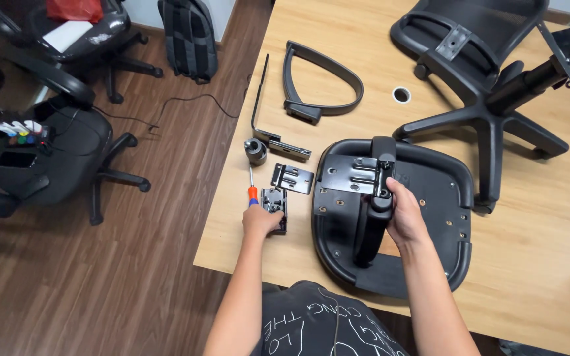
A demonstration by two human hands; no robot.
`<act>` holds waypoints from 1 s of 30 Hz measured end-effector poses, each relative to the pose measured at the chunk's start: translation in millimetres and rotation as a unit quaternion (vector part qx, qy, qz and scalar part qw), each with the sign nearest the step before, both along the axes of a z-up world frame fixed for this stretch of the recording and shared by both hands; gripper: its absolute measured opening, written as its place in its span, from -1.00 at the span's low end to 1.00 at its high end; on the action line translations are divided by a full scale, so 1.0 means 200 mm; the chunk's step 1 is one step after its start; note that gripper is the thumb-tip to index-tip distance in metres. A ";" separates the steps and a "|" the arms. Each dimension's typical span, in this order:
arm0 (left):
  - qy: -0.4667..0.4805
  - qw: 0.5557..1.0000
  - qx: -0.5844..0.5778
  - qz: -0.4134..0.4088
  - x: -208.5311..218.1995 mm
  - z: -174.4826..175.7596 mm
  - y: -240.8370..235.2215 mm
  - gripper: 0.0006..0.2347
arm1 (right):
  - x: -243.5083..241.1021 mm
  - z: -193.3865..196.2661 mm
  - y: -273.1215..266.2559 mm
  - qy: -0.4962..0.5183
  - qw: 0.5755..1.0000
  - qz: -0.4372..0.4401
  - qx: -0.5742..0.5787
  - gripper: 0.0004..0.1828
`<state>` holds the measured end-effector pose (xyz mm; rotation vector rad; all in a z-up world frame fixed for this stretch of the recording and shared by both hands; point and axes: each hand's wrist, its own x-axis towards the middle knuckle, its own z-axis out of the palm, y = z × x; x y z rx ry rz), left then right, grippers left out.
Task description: The person assembles an office chair on a table, attaching an armrest and a metal mounting bracket to the underside of the seat. They pick screws from a parts tray, align the armrest and bracket against the seat, and drive the screws in using a screwdriver, steadying the parts with the other hand.
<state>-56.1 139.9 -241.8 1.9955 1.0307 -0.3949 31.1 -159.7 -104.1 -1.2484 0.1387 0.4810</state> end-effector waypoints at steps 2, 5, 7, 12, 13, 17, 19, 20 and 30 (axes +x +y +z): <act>-0.013 0.998 -0.055 0.012 0.01 0.03 0.03 -0.68 | -0.01 0.01 0.00 -0.004 1.000 0.007 0.026 -0.63; -0.084 0.983 -0.156 0.042 0.03 -0.01 0.05 -0.77 | -0.02 0.04 0.00 -0.018 0.997 0.021 0.072 -0.67; -0.141 0.968 -0.200 0.056 0.05 0.07 0.05 -0.81 | -0.03 0.05 0.01 -0.030 0.995 0.025 0.094 -0.66; -0.331 0.910 -0.249 -0.028 0.16 0.63 0.04 -0.85 | -0.02 0.03 0.01 -0.070 0.992 0.020 0.101 -0.65; -0.332 0.909 -0.249 -0.033 0.16 0.75 0.01 -0.85 | -0.02 0.01 0.01 -0.073 0.992 0.015 0.101 -0.65; -0.426 0.871 -0.204 -0.137 0.12 1.16 -0.13 -0.81 | 0.00 0.01 0.01 -0.108 0.991 -0.012 0.077 -0.64; -0.450 0.860 -0.168 -0.175 0.10 1.28 -0.23 -0.78 | -0.01 0.04 0.01 -0.117 0.991 -0.022 0.068 -0.63; -0.457 0.855 -0.119 -0.216 0.10 1.33 -0.28 -0.75 | -0.01 0.05 0.01 -0.122 0.990 -0.025 0.061 -0.62; -0.498 0.786 0.053 -0.362 0.12 1.32 -0.56 -0.85 | 0.00 -0.06 -0.04 -0.127 0.989 -0.040 0.063 -0.75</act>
